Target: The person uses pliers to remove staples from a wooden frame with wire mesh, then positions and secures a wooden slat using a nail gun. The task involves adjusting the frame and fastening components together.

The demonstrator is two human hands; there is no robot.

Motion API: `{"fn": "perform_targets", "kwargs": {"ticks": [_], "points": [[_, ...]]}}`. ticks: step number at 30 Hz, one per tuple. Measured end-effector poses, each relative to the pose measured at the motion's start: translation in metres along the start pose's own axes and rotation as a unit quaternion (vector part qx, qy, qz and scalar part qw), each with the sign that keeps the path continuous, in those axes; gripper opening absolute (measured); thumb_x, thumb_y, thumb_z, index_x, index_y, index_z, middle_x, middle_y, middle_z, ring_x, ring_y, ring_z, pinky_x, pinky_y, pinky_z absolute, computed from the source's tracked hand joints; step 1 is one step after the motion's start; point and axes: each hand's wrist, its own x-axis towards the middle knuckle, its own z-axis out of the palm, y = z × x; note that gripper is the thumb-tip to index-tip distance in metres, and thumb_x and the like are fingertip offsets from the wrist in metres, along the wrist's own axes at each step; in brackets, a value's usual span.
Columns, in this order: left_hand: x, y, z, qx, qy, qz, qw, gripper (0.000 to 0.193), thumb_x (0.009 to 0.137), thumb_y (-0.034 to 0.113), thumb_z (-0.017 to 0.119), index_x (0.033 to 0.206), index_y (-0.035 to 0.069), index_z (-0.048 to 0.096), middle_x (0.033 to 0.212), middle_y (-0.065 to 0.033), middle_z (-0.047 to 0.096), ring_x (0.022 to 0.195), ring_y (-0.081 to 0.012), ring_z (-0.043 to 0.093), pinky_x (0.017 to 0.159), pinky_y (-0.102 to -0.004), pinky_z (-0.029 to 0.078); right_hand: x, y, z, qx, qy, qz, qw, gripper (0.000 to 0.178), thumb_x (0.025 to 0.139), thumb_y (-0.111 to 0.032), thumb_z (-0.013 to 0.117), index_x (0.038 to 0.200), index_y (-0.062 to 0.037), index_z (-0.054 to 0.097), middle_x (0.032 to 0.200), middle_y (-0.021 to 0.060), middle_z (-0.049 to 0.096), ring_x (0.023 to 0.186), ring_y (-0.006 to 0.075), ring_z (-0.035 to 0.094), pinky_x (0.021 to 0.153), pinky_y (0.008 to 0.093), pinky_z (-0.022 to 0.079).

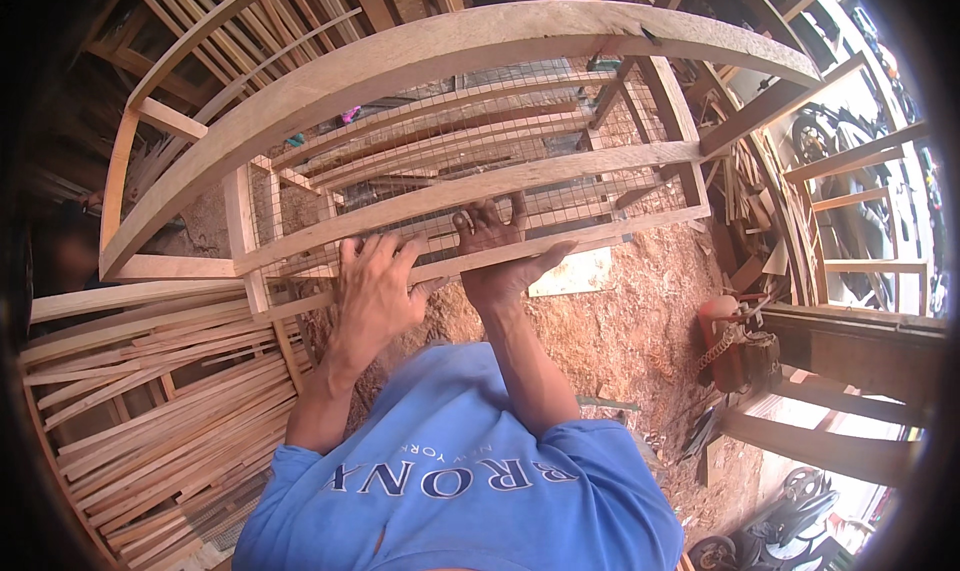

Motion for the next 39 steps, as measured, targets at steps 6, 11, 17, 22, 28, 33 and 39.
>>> {"fn": "perform_targets", "kwargs": {"ticks": [6,11,17,22,28,33,39], "points": [[-0.020,-0.025,-0.001,-0.037,0.032,0.075,0.996,0.051,0.081,0.022,0.080,0.128,0.008,0.066,0.121,-0.0156,0.067,0.114,-0.0300,0.063,0.102,-0.0479,0.041,0.001,-0.002,-0.009,0.002,-0.035,0.014,0.999,0.108,0.067,-0.102,0.043,0.135,-0.0182,0.051,0.120,0.0178,0.060,0.114,0.0309,0.054,0.105,0.0474,0.037],[-0.032,-0.035,0.007,-0.017,0.120,0.119,0.985,0.059,0.073,0.022,0.087,0.126,0.008,0.066,0.132,-0.0156,0.062,0.119,-0.0321,0.061,0.099,-0.0450,0.046,0.001,-0.005,-0.014,-0.010,-0.041,0.029,0.999,0.111,0.068,-0.103,0.039,0.140,-0.0196,0.050,0.124,0.0173,0.059,0.122,0.0328,0.050,0.108,0.0540,0.035],[-0.043,-0.037,-0.013,0.024,0.025,-0.085,0.996,0.061,0.078,0.037,0.084,0.128,0.007,0.065,0.136,-0.0158,0.058,0.126,-0.0322,0.055,0.108,-0.0491,0.040,-0.001,-0.007,-0.012,-0.049,-0.040,0.019,0.998,0.118,0.067,-0.103,0.037,0.149,-0.0183,0.040,0.134,0.0184,0.050,0.131,0.0352,0.044,0.115,0.0563,0.029],[-0.050,-0.045,-0.027,-0.004,-0.007,-0.052,0.999,0.058,0.083,0.028,0.079,0.135,0.010,0.061,0.141,-0.0150,0.056,0.132,-0.0329,0.049,0.113,-0.0499,0.033,-0.012,-0.011,-0.009,-0.054,-0.069,0.012,0.996,0.116,0.072,-0.094,0.053,0.154,-0.0144,0.033,0.143,0.0199,0.038,0.140,0.0361,0.033,0.122,0.0587,0.023],[-0.064,-0.073,-0.044,-0.027,-0.040,-0.052,0.997,0.057,0.082,0.022,0.079,0.135,0.010,0.060,0.143,-0.0138,0.054,0.133,-0.0330,0.049,0.112,-0.0496,0.033,-0.041,0.022,-0.013,0.017,-0.018,0.127,0.992,0.117,0.072,-0.084,0.064,0.151,-0.0026,0.035,0.145,0.0230,0.042,0.137,0.0401,0.039,0.121,0.0575,0.026],[-0.073,-0.097,-0.046,-0.016,-0.043,-0.029,0.999,0.054,0.084,0.026,0.078,0.134,0.012,0.062,0.140,-0.0128,0.056,0.129,-0.0328,0.050,0.109,-0.0483,0.035,-0.059,0.075,-0.005,-0.017,-0.114,0.101,0.988,0.112,0.073,-0.085,0.062,0.149,-0.0066,0.037,0.144,0.0241,0.043,0.139,0.0403,0.038,0.121,0.0594,0.027],[-0.081,-0.103,-0.028,0.009,0.053,0.022,0.998,0.051,0.088,0.032,0.073,0.135,0.014,0.062,0.139,-0.0114,0.056,0.128,-0.0321,0.050,0.111,-0.0526,0.031,-0.057,0.094,0.007,0.007,-0.092,0.061,0.994,0.109,0.073,-0.088,0.058,0.147,-0.0100,0.038,0.141,0.0226,0.044,0.138,0.0401,0.039,0.121,0.0616,0.023]]}}
